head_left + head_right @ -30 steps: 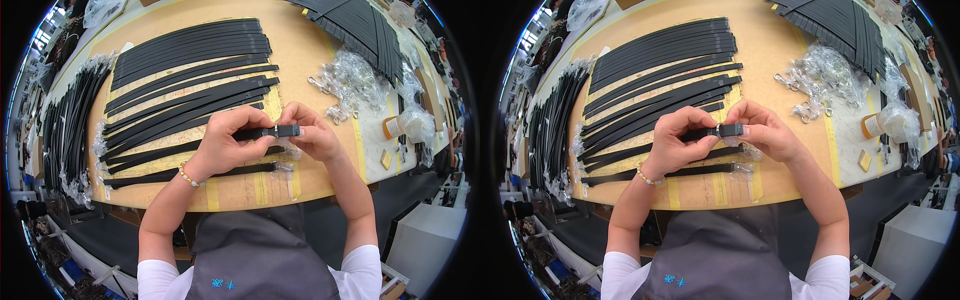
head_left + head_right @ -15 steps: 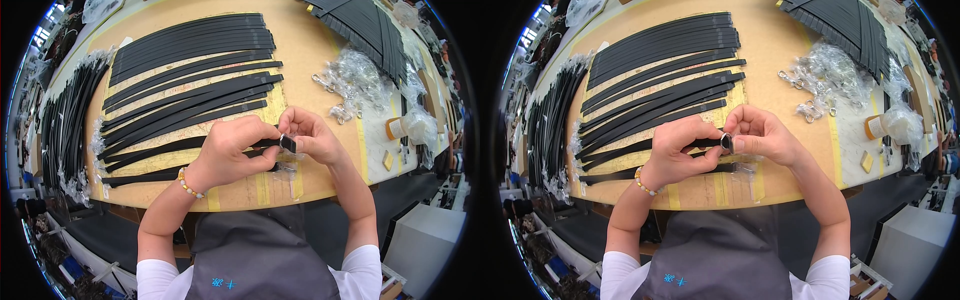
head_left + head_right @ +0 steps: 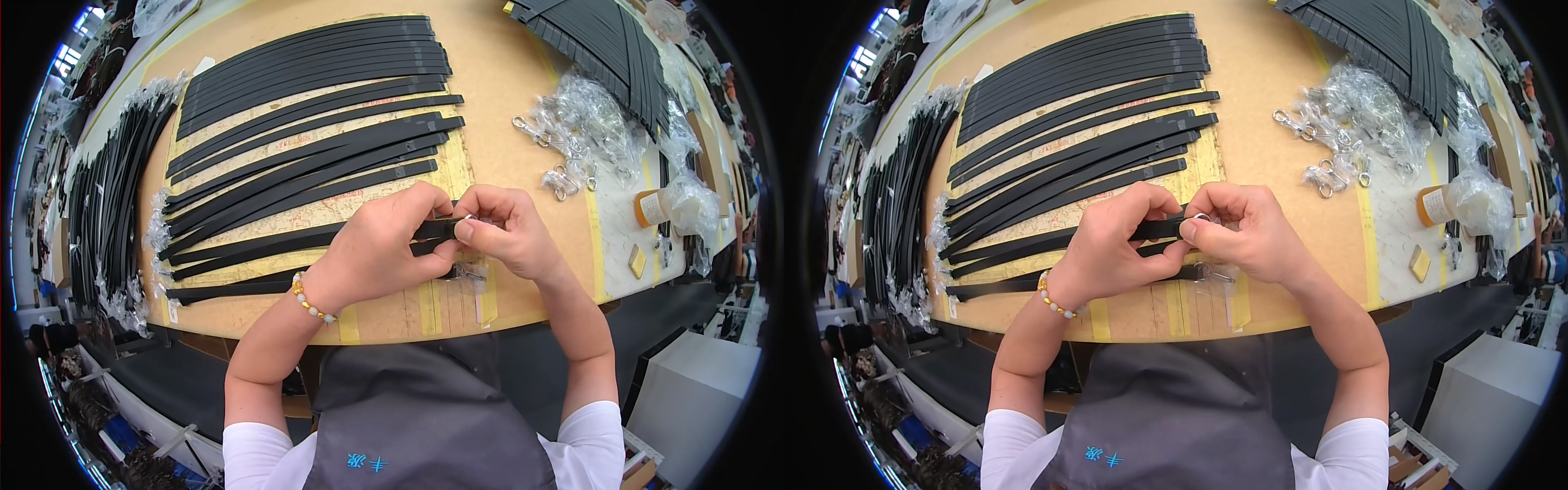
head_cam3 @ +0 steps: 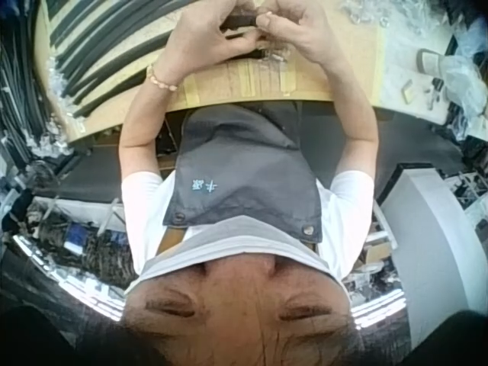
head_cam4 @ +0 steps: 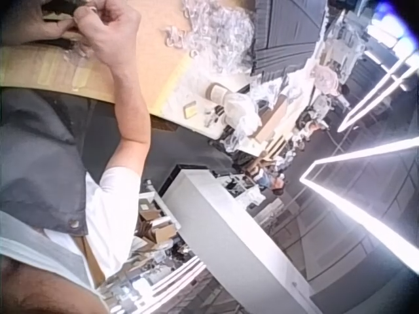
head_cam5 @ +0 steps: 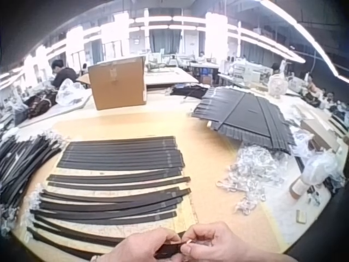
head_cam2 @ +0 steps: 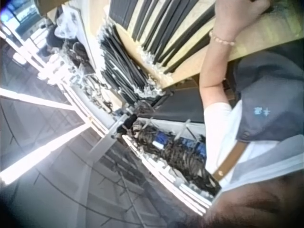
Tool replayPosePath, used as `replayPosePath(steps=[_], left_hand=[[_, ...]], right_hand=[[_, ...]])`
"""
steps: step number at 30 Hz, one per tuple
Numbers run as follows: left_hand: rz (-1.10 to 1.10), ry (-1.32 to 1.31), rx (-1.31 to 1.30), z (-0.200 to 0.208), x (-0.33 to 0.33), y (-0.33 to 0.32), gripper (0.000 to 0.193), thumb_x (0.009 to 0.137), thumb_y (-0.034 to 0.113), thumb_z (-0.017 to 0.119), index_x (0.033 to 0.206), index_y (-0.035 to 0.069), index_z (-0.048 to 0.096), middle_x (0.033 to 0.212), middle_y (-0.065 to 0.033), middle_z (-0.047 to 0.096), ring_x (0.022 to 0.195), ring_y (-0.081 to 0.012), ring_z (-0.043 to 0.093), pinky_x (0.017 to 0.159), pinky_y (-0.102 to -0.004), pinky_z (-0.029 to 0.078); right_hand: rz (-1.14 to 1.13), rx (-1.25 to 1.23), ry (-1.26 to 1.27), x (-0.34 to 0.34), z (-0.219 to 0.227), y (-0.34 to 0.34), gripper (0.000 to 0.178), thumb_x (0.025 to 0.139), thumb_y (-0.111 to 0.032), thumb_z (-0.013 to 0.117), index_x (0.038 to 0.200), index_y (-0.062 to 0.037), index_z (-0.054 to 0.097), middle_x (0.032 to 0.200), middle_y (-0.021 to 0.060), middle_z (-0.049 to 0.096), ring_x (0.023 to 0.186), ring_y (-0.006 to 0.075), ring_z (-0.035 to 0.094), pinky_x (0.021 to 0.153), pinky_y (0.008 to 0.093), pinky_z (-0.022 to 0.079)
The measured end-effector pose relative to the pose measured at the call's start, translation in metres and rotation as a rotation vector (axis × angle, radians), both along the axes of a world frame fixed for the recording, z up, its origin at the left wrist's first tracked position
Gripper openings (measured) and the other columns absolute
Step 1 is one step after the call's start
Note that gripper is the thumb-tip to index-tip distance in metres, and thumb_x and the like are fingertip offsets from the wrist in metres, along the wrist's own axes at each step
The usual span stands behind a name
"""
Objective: Assembling plastic and metal buckle hardware onto black leather or synthetic straps on a workshop table.
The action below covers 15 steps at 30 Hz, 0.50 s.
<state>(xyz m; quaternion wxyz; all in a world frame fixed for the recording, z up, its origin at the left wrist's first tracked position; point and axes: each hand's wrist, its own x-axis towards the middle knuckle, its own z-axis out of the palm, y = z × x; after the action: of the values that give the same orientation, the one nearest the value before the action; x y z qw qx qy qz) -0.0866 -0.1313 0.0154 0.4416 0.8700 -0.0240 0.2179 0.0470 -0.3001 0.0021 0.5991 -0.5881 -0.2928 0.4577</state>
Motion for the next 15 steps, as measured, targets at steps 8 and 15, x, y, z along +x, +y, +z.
replayPosePath(steps=[8,15], left_hand=[[-0.059,0.075,-0.061,-0.0004,-0.0003,0.0067,0.023,0.076,0.003,0.076,0.092,0.002,0.060,0.081,-0.0117,0.068,0.071,-0.0247,0.070,0.063,-0.0324,0.057],[-0.063,0.067,-0.051,-0.0019,0.0003,0.0071,0.020,0.076,0.002,0.074,0.091,0.001,0.061,0.080,-0.0121,0.067,0.069,-0.0246,0.069,0.063,-0.0324,0.057]], right_hand=[[0.092,0.039,0.151,0.0038,-0.0010,-0.0004,0.017,0.097,-0.018,0.073,0.095,-0.0024,0.067,0.082,-0.0062,0.062,0.074,-0.0008,0.053,0.063,0.0186,0.042],[0.089,0.039,0.136,0.0030,-0.0003,0.0005,0.016,0.098,-0.017,0.073,0.096,-0.0026,0.067,0.084,-0.0054,0.064,0.075,-0.0010,0.054,0.063,0.0187,0.042]])
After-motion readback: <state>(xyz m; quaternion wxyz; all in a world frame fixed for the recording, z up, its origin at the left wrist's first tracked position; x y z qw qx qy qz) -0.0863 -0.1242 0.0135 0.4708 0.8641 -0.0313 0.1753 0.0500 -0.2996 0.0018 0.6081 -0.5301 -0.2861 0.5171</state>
